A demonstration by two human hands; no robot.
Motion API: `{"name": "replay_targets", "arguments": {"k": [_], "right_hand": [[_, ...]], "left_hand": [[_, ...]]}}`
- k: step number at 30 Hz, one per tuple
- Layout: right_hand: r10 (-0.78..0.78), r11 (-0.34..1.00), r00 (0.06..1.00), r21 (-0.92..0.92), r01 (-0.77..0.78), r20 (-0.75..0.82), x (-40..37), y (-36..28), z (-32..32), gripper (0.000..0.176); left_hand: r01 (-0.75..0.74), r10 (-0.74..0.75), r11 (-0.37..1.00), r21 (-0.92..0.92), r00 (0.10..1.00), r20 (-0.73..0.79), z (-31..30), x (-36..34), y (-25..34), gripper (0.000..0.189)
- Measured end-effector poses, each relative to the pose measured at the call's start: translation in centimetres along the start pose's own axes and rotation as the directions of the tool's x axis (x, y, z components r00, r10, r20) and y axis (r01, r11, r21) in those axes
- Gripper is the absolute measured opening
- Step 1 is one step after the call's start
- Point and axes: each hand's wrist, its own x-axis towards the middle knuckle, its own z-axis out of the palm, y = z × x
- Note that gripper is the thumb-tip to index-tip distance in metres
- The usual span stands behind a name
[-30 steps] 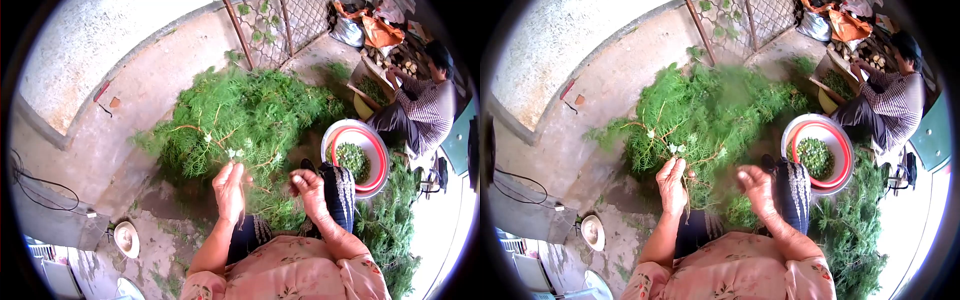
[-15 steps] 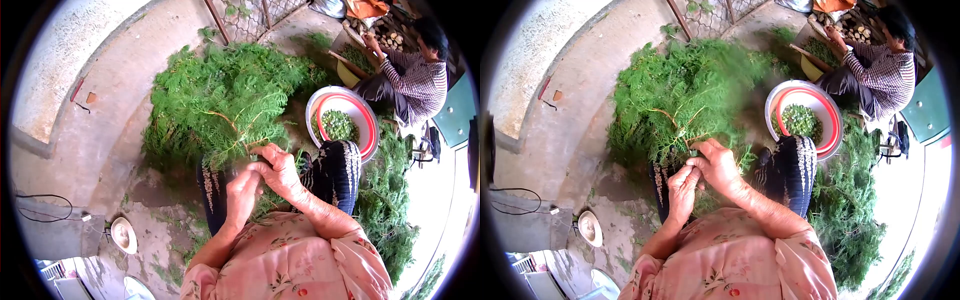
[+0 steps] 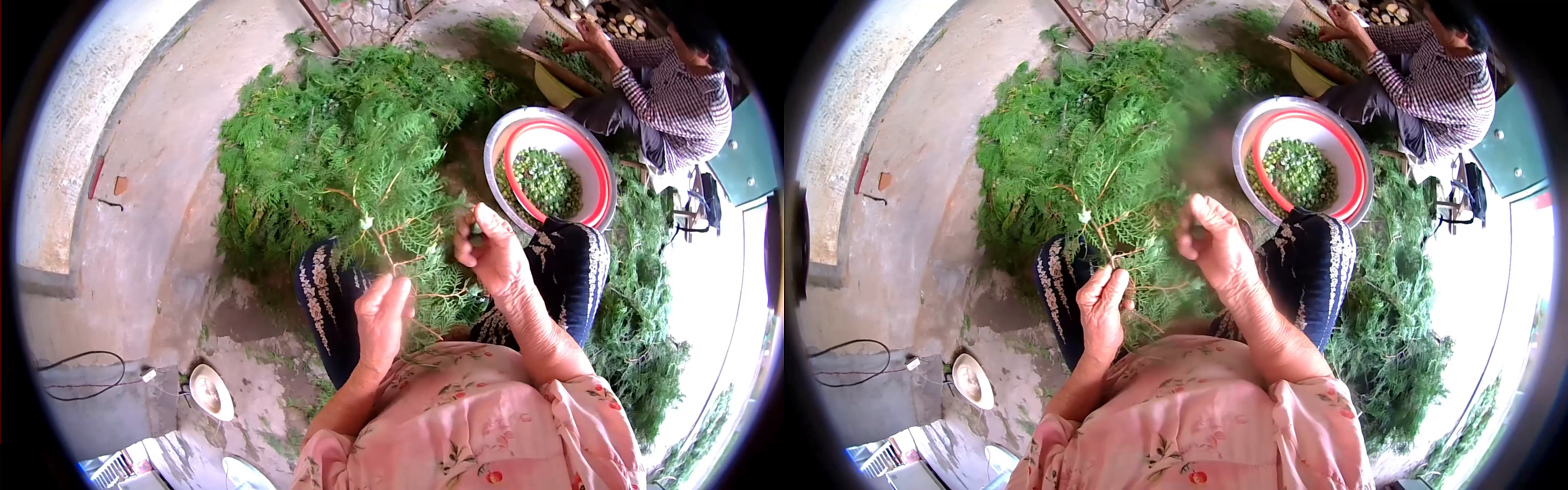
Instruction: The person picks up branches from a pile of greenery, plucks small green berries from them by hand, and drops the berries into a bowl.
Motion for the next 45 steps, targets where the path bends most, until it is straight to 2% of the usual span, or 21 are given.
{"name": "replay_targets", "arguments": {"k": [2, 4, 5, 6, 7, 10, 14, 15, 18, 19, 22, 23, 26, 27, 31, 32, 34, 36, 40, 42, 45], "right_hand": [[-0.027, 0.971, 0.988, -0.239, -0.011, -0.154, 0.0, 0.3, -1.3, 0.016], [-0.036, 0.855, 0.994, -0.518, -0.022, -0.103, -0.6, 0.0, -0.2, 0.017], [0.047, 0.825, 0.999, -0.562, -0.049, -0.018, -0.7, -0.1, -0.9, 0.026], [0.045, 0.729, 0.998, -0.684, -0.01, 0.033, -0.8, -0.1, -0.6, 0.032], [-0.048, 0.588, 0.988, -0.796, 0.144, 0.143, -0.7, 0.2, -0.3, 0.036], [-0.159, 0.415, 0.913, -0.814, 0.407, 0.376, 0.3, 1.7, -1.4, 0.04], [-0.127, 0.427, 0.957, -0.857, 0.289, 0.259, -0.2, 1.6, 0.2, 0.031], [-0.116, 0.434, 0.97, -0.868, 0.243, 0.214, -0.4, 1.5, 0.5, 0.029], [-0.272, 0.341, 0.923, -0.87, 0.356, 0.271, 0.1, 2.9, -0.8, 0.027], [-0.304, 0.268, 0.917, -0.901, 0.34, 0.256, 0.0, 2.8, -0.7, 0.023], [-0.224, 0.523, 0.971, -0.851, 0.048, -0.083, -0.5, 2.3, 0.5, 0.02], [-0.272, 0.573, 0.962, -0.807, 0.143, -0.023, 0.0, 3.2, -0.4, 0.017], [-0.468, 0.508, 0.883, -0.811, 0.292, 0.025, 0.2, 4.3, -0.7, 0.014], [-0.151, 0.72, 0.927, -0.681, -0.136, -0.344, -0.7, 1.3, 1.7, 0.01], [-0.308, 0.859, 0.919, -0.487, 0.157, -0.247, 0.7, 0.2, -1.0, 0.009], [-0.252, 0.934, 0.935, -0.315, 0.168, -0.251, 0.4, 0.0, -0.5, 0.008], [-0.1, 0.984, 0.966, -0.166, 0.061, -0.24, 0.3, -0.4, -0.5, 0.006], [-0.001, 0.996, 0.992, -0.088, -0.01, -0.125, 0.2, -0.1, -1.8, 0.019], [0.068, 0.921, 0.971, -0.359, -0.149, -0.227, -0.6, 0.9, -1.6, 0.02], [0.063, 0.91, 0.993, -0.404, -0.097, -0.096, -1.1, 1.5, -1.2, 0.024], [0.04, 0.802, 0.996, -0.593, -0.077, -0.076, -1.1, 1.9, -0.2, 0.026]], "left_hand": [[0.038, -0.037, 0.999, 0.027, 0.998, -0.043, 0.3, 0.1, 0.3, 0.011], [0.017, -0.016, 0.998, 0.052, 1.0, -0.022, -0.1, 0.3, -0.4, 0.012], [0.017, -0.016, 0.999, 0.051, 1.0, -0.017, -0.1, 0.4, -0.5, 0.012], [0.015, -0.015, 0.999, 0.05, 1.0, -0.014, 0.0, 0.4, -0.6, 0.013], [0.014, -0.014, 0.999, 0.049, 1.0, -0.011, 0.1, 0.4, -0.6, 0.013], [0.013, -0.016, 0.996, 0.094, 0.999, 0.031, 0.4, 0.4, -0.5, 0.013], [0.133, -0.129, 0.983, 0.124, 0.991, -0.043, 0.8, 0.5, 0.5, 0.014], [0.177, -0.174, 0.983, 0.04, 0.982, -0.068, 0.9, 0.6, 0.6, 0.014], [0.135, -0.142, 0.988, -0.076, 0.985, -0.096, 1.0, 1.3, 0.1, 0.012], [0.236, -0.25, 0.96, -0.151, 0.965, -0.081, 1.0, 1.1, 0.6, 0.011], [0.26, -0.265, 0.957, -0.124, 0.964, -0.021, 1.3, 0.7, -0.2, 0.012], [0.265, -0.271, 0.955, -0.133, 0.962, -0.03, 1.7, 0.7, -0.1, 0.012], [0.255, -0.261, 0.96, -0.117, 0.965, -0.04, 1.7, 0.8, -0.3, 0.012], [0.236, -0.241, 0.967, -0.1, 0.969, -0.051, 1.6, 0.7, -0.4, 0.012], [0.171, -0.174, 0.984, -0.046, 0.982, -0.072, 1.0, 0.6, -0.5, 0.013], [0.161, -0.163, 0.986, -0.04, 0.984, -0.069, 1.1, 0.6, -0.4, 0.013], [0.127, -0.134, 0.99, -0.066, 0.984, -0.117, 1.6, 0.8, -0.3, 0.013], [0.089, -0.103, 0.991, -0.099, 0.985, -0.14, 1.8, 1.0, -0.3, 0.014], [0.098, -0.113, 0.989, -0.112, 0.985, -0.131, 1.3, 1.1, 0.0, 0.012], [0.117, -0.131, 0.987, -0.11, 0.984, -0.123, 1.4, 1.0, 0.0, 0.011], [0.125, -0.135, 0.985, -0.118, 0.987, -0.082, 1.5, 0.8, -0.2, 0.01]]}}
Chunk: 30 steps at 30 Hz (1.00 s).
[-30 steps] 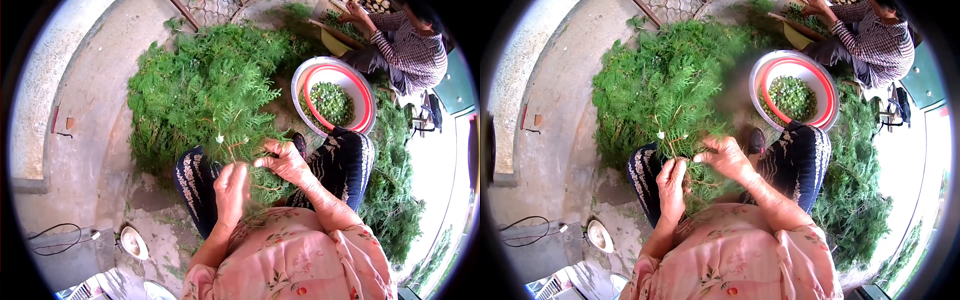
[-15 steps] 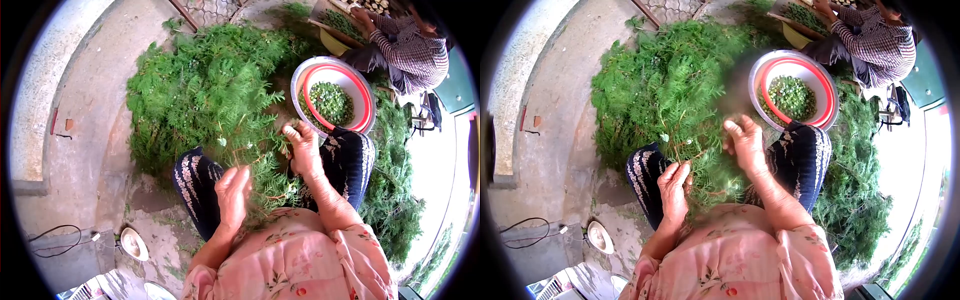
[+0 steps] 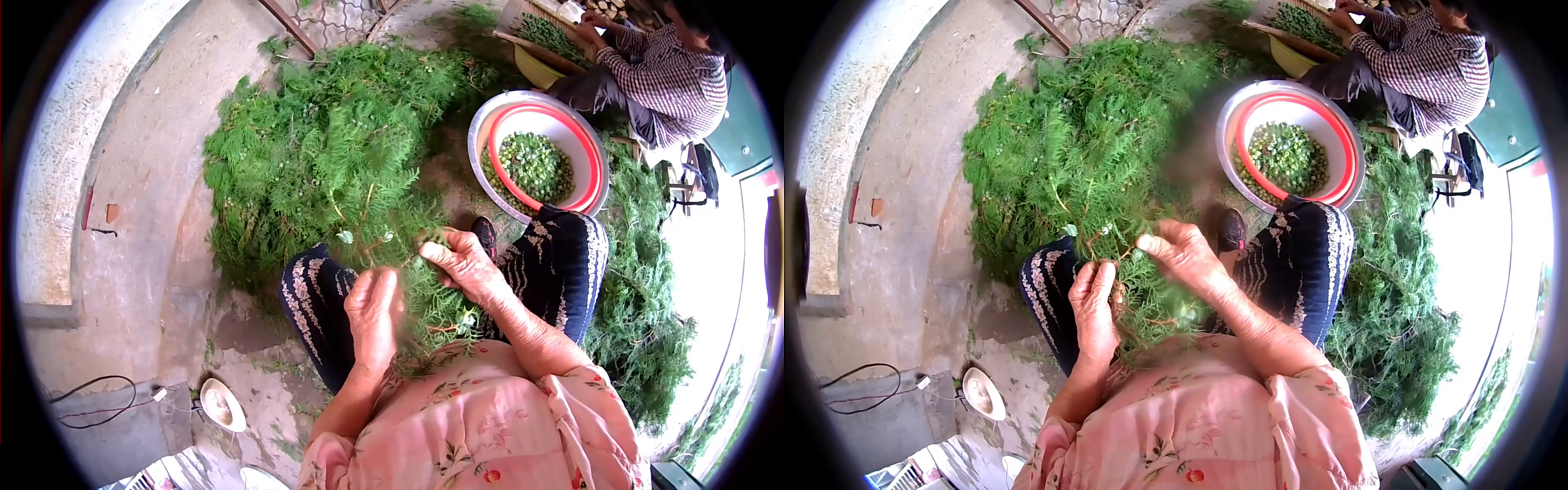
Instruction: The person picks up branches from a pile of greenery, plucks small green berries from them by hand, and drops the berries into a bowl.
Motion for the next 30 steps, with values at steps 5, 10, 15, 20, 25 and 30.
{"name": "replay_targets", "arguments": {"k": [5, 10, 15, 20, 25, 30], "right_hand": [[-0.189, 0.982, 0.966, -0.061, 0.181, -0.174, 0.9, 1.5, 0.0, 0.024], [-0.021, 0.948, 0.939, 0.292, 0.129, -0.344, 2.0, 1.1, -2.3, 0.015], [0.095, 0.815, 0.995, 0.577, -0.056, -0.037, 1.1, 0.0, -2.1, 0.012], [0.178, 0.964, 0.974, 0.174, -0.201, 0.14, 0.4, 1.1, -2.1, 0.028], [0.144, 0.986, 0.976, 0.053, -0.155, 0.166, 0.0, 0.2, 0.1, 0.032], [0.07, 0.985, 0.94, 0.174, -0.011, -0.334, 1.9, 0.6, -1.7, 0.016]], "left_hand": [[0.085, -0.084, 0.996, 0.017, 0.996, -0.004, 0.4, -0.5, 0.3, 0.008], [0.03, -0.031, 0.999, -0.044, 0.999, -0.025, 0.0, -0.5, -0.5, 0.004], [0.015, -0.017, 0.997, -0.073, 0.999, -0.033, -0.5, 0.0, -0.3, 0.005], [0.012, -0.014, 0.999, -0.049, 0.998, -0.055, 0.0, 0.1, 0.1, 0.006], [0.038, -0.038, 0.999, 0.008, 0.999, 0.017, 0.2, -0.2, 0.3, 0.005], [-0.038, 0.043, 0.996, 0.082, 0.996, -0.072, 0.4, -0.3, 0.2, 0.007]]}}
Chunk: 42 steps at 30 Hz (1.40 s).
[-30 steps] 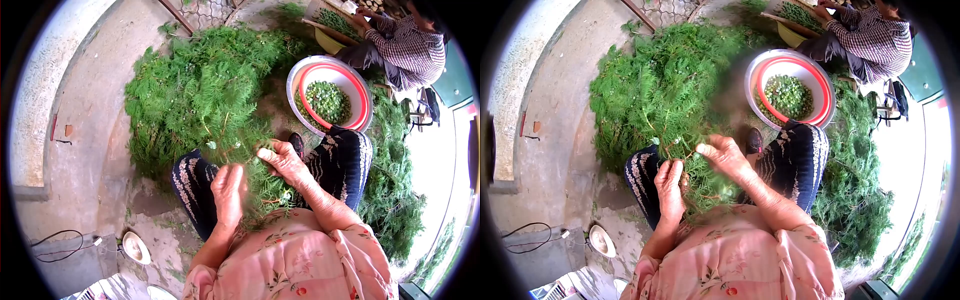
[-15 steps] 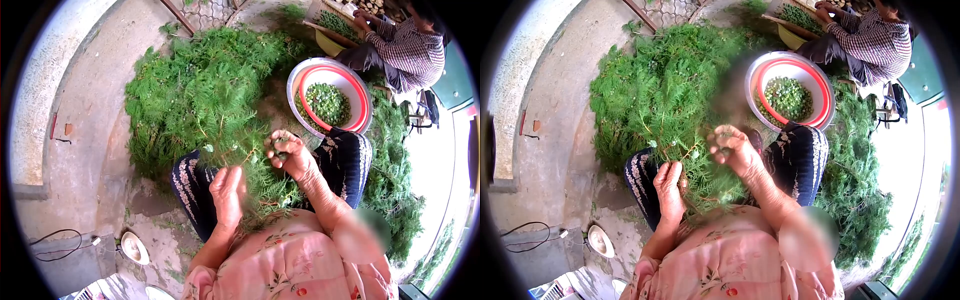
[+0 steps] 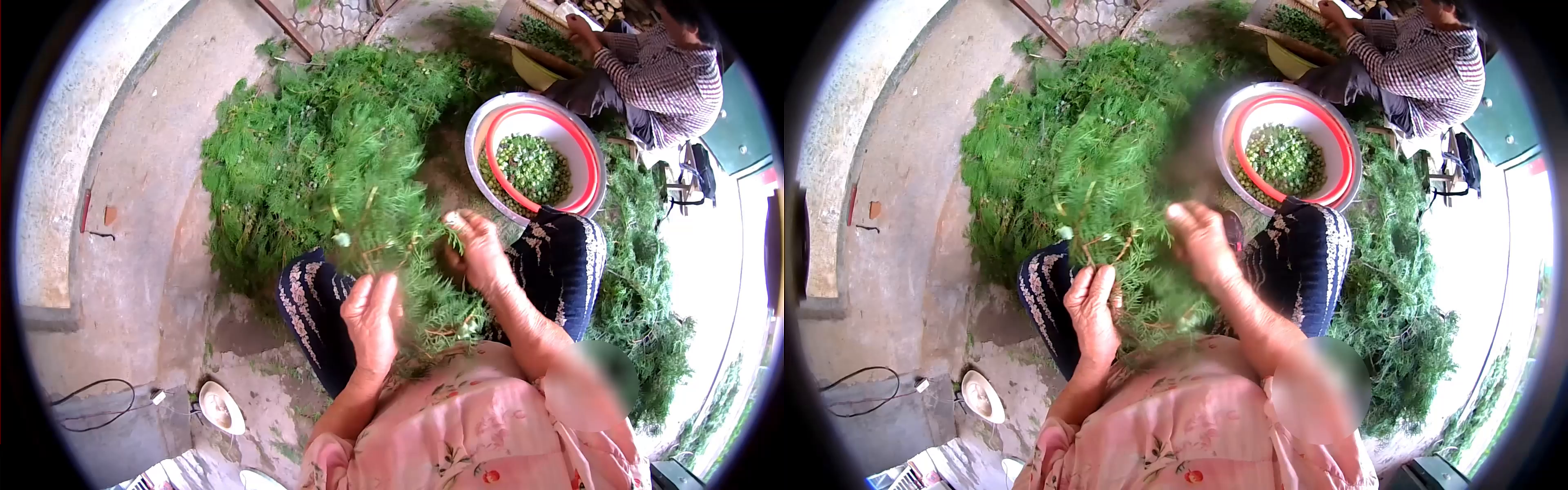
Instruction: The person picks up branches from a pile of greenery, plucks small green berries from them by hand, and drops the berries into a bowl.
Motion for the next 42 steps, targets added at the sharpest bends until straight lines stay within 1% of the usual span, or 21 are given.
{"name": "replay_targets", "arguments": {"k": [5, 7, 9, 11, 12, 13, 15, 17, 19, 20, 22, 23, 24, 25, 27, 28, 31, 32, 39, 41, 42], "right_hand": [[0.214, 0.939, 0.957, 0.312, -0.146, -0.197, 3.1, -0.1, -5.5, 0.015], [0.09, 0.922, 0.964, 0.386, 0.014, -0.249, 4.7, -1.2, -7.8, 0.016], [0.093, 0.751, 0.926, 0.637, 0.175, -0.365, 7.1, -3.6, -9.8, 0.026], [-0.147, 0.827, 0.897, 0.446, 0.343, -0.418, 6.9, -7.1, -10.9, 0.049], [-0.079, 0.783, 0.834, 0.484, 0.391, -0.547, 7.3, -8.8, -10.8, 0.066], [-0.133, 0.759, 0.882, 0.526, 0.384, -0.452, 7.9, -9.2, -12.4, 0.073], [-0.255, 0.856, 0.887, 0.337, 0.393, -0.385, 7.8, -9.4, -14.5, 0.071], [-0.12, 0.903, 0.884, 0.319, 0.286, -0.452, 8.1, -9.1, -15.0, 0.061], [-0.291, 0.921, 0.899, 0.158, 0.355, -0.328, 7.2, -6.6, -13.4, 0.036], [-0.31, 0.943, 0.929, 0.061, 0.327, -0.201, 5.6, -5.6, -11.5, 0.041], [-0.161, 0.985, 0.973, 0.083, 0.149, 0.168, 1.9, -3.4, -8.7, 0.05], [0.025, 0.998, 0.994, 0.053, -0.031, 0.104, -0.1, -3.1, -6.5, 0.05], [0.072, 0.995, 0.993, 0.064, -0.078, 0.091, -1.0, -1.6, -5.6, 0.052], [0.062, 0.996, 0.997, 0.058, -0.065, 0.047, -2.3, -0.8, -4.7, 0.047], [-0.177, 0.984, 0.984, -0.011, 0.177, -0.013, -3.5, 0.9, -3.6, 0.041], [-0.239, 0.943, 0.97, -0.229, 0.243, 0.046, -4.2, 0.0, -3.4, 0.033], [-0.344, 0.939, 0.883, 0.101, 0.329, 0.318, -4.1, 1.0, -2.7, 0.047], [-0.332, 0.937, 0.867, 0.24, 0.256, 0.372, -4.0, 1.0, -2.1, 0.059], [-0.322, 0.936, 0.898, -0.044, 0.35, 0.298, -4.2, -0.2, -1.1, 0.04], [-0.226, 0.954, 0.935, -0.13, 0.269, 0.274, -4.6, -1.1, -0.8, 0.038], [-0.303, 0.924, 0.911, -0.148, 0.353, 0.279, -4.3, -0.7, -0.7, 0.036]], "left_hand": [[-0.035, 0.037, 0.996, 0.087, 0.999, -0.017, -0.7, 0.6, 0.5, 0.007], [-0.046, 0.047, 0.997, 0.054, 0.999, -0.018, -0.7, 0.7, 0.3, 0.006], [-0.035, 0.034, 0.999, 0.011, 0.999, 0.031, -0.9, 0.7, 0.1, 0.007], [-0.127, 0.125, 0.991, 0.029, 0.99, 0.063, -1.1, 1.2, -0.9, 0.01], [-0.171, 0.167, 0.984, 0.04, 0.983, 0.078, -1.3, 1.3, -1.2, 0.012], [-0.183, 0.181, 0.983, 0.026, 0.981, 0.075, -1.0, 1.3, -1.3, 0.013], [-0.209, 0.209, 0.978, 0.003, 0.976, 0.061, -0.5, 1.3, -1.2, 0.016], [-0.219, 0.216, 0.975, 0.041, 0.975, 0.052, -0.7, 1.6, -1.7, 0.016], [-0.136, 0.135, 0.991, 0.018, 0.989, 0.054, -1.1, 1.9, -2.4, 0.015], [-0.099, 0.098, 0.995, 0.012, 0.994, 0.056, -0.8, 1.7, -1.7, 0.015], [-0.019, 0.019, 1.0, 0.003, 0.998, 0.06, 0.1, 1.0, 0.1, 0.015], [-0.034, 0.033, 0.999, 0.01, 0.998, 0.045, 0.2, 1.1, 0.0, 0.014], [-0.048, 0.047, 0.999, 0.019, 0.998, 0.028, 0.2, 1.3, -0.2, 0.014], [-0.061, 0.061, 0.998, 0.029, 0.998, 0.012, 0.3, 1.3, -0.3, 0.014], [-0.077, 0.077, 0.997, 0.033, 0.997, -0.009, 0.4, 1.5, -0.3, 0.013], [-0.081, 0.081, 0.996, 0.034, 0.997, -0.009, 0.3, 1.5, -0.5, 0.013], [-0.092, 0.093, 0.994, 0.052, 0.995, -0.023, 0.6, 1.4, -0.4, 0.013], [-0.092, 0.094, 0.994, 0.055, 0.995, -0.021, 0.8, 1.4, -0.4, 0.013], [-0.165, 0.17, 0.974, 0.154, 0.985, -0.021, 0.1, 1.9, -1.6, 0.01], [-0.183, 0.191, 0.964, 0.193, 0.981, -0.025, -0.1, 1.8, -1.9, 0.009], [-0.17, 0.18, 0.967, 0.188, 0.983, -0.035, 0.4, 1.5, -1.1, 0.008]]}}
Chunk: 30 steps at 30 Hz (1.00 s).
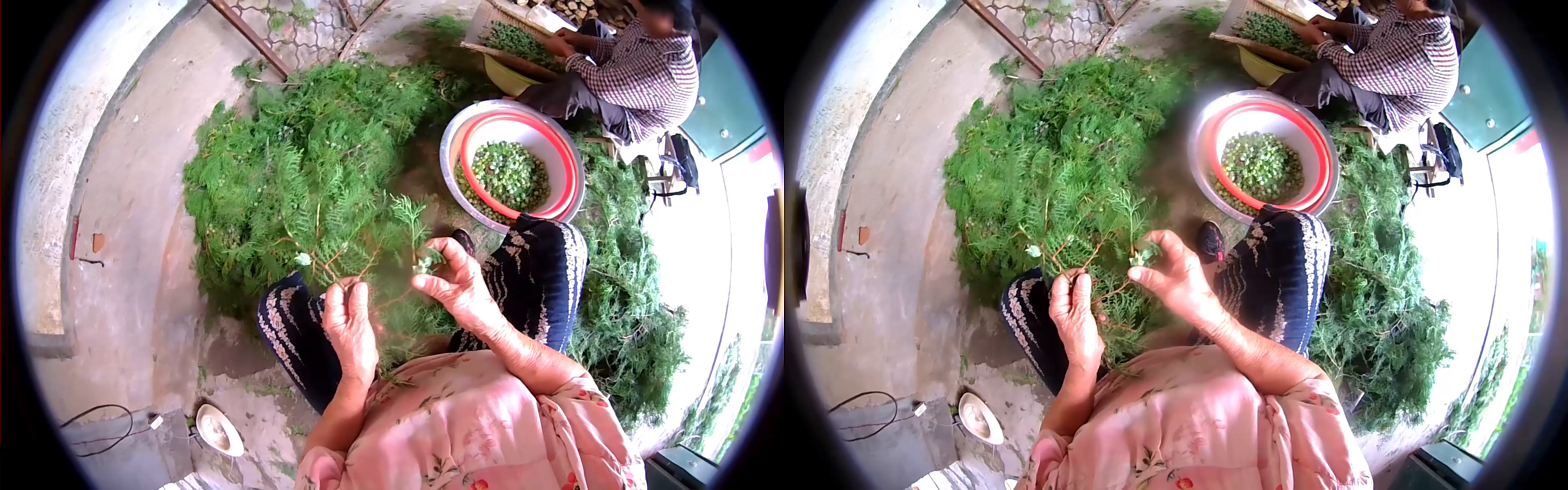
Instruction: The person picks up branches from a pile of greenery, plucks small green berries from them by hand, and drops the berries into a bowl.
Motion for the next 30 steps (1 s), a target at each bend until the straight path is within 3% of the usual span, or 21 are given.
{"name": "replay_targets", "arguments": {"k": [4, 5, 6, 7, 10, 14, 17, 18, 21, 23, 25, 26, 27, 28, 29, 30], "right_hand": [[-0.039, 0.981, 0.997, -0.189, 0.05, 0.062, 0.1, 0.3, -0.2, 0.03], [-0.129, 0.958, 0.989, -0.251, 0.141, 0.066, 0.3, 0.9, -0.3, 0.025], [-0.156, 0.941, 0.987, -0.299, 0.161, 0.041, 0.2, 1.1, -0.5, 0.023], [-0.186, 0.92, 0.982, -0.346, 0.181, 0.02, 0.3, 1.2, -0.6, 0.021], [0.082, 0.995, 0.988, -0.039, -0.088, -0.127, 0.2, 0.1, -0.3, 0.017], [0.001, 0.994, 0.947, -0.101, -0.035, -0.32, 1.3, 1.8, -1.3, 0.01], [0.035, 0.998, 0.858, 0.07, 0.001, -0.512, 2.8, 0.0, -4.2, 0.005], [-0.008, 0.993, 0.796, 0.087, 0.076, -0.606, 4.1, 0.9, -6.9, 0.009], [0.077, 0.996, 0.773, 0.083, -0.031, -0.63, 5.2, -0.9, -10.6, 0.016], [0.083, 0.961, 0.792, 0.26, 0.097, -0.604, 7.0, 0.2, -14.3, 0.018], [0.181, 0.878, 0.664, 0.424, 0.223, -0.726, 8.6, -0.8, -15.9, 0.025], [-0.037, 0.997, 0.79, 0.036, 0.075, -0.612, 8.8, 0.2, -19.2, 0.029], [0.02, 0.958, 0.754, 0.23, 0.174, -0.657, 9.8, 0.3, -20.8, 0.029], [0.078, 0.871, 0.713, 0.395, 0.292, -0.697, 10.7, 0.3, -22.3, 0.031], [0.013, 0.911, 0.723, 0.307, 0.276, -0.691, 10.6, 0.4, -23.5, 0.027], [0.057, 0.918, 0.699, 0.312, 0.244, -0.713, 10.4, -0.1, -23.5, 0.026]], "left_hand": [[0.033, -0.032, 0.997, 0.063, 0.999, -0.007, 0.2, -0.2, 1.0, 0.008], [0.037, -0.037, 0.996, 0.077, 0.999, -0.006, 0.1, -0.2, 0.9, 0.008], [-0.029, 0.031, 0.993, 0.111, 0.999, -0.013, 0.1, 0.0, 0.4, 0.008], [-0.003, 0.002, 0.996, 0.085, 1.0, 0.012, 0.1, 0.0, 0.4, 0.007], [0.134, -0.133, 0.991, -0.007, 0.987, 0.09, 0.6, -0.8, 0.9, 0.005], [0.169, -0.175, 0.985, 0.043, 0.956, 0.237, 1.4, -1.3, 0.4, 0.005], [-0.311, 0.28, 0.934, 0.176, 0.943, 0.182, 0.6, -0.5, -1.4, 0.007], [-0.216, 0.188, 0.962, 0.168, 0.968, 0.169, -0.1, -0.3, -1.8, 0.008], [-0.226, 0.167, 0.935, 0.273, 0.961, 0.221, -0.2, -0.4, -0.7, 0.009], [-0.273, 0.217, 0.913, 0.303, 0.954, 0.205, 0.1, -0.5, -1.2, 0.012], [-0.315, 0.242, 0.873, 0.372, 0.943, 0.228, 0.3, -0.7, -0.2, 0.012], [-0.308, 0.225, 0.864, 0.397, 0.944, 0.243, 0.2, -0.7, 0.0, 0.012], [-0.388, 0.309, 0.827, 0.407, 0.918, 0.248, 0.1, -0.5, -0.9, 0.014], [-0.374, 0.288, 0.821, 0.431, 0.924, 0.253, 0.0, -0.5, -0.9, 0.015], [-0.36, 0.267, 0.817, 0.45, 0.928, 0.259, -0.1, -0.5, -0.9, 0.016], [-0.374, 0.278, 0.809, 0.454, 0.924, 0.264, 0.0, -0.4, -0.7, 0.018]]}}
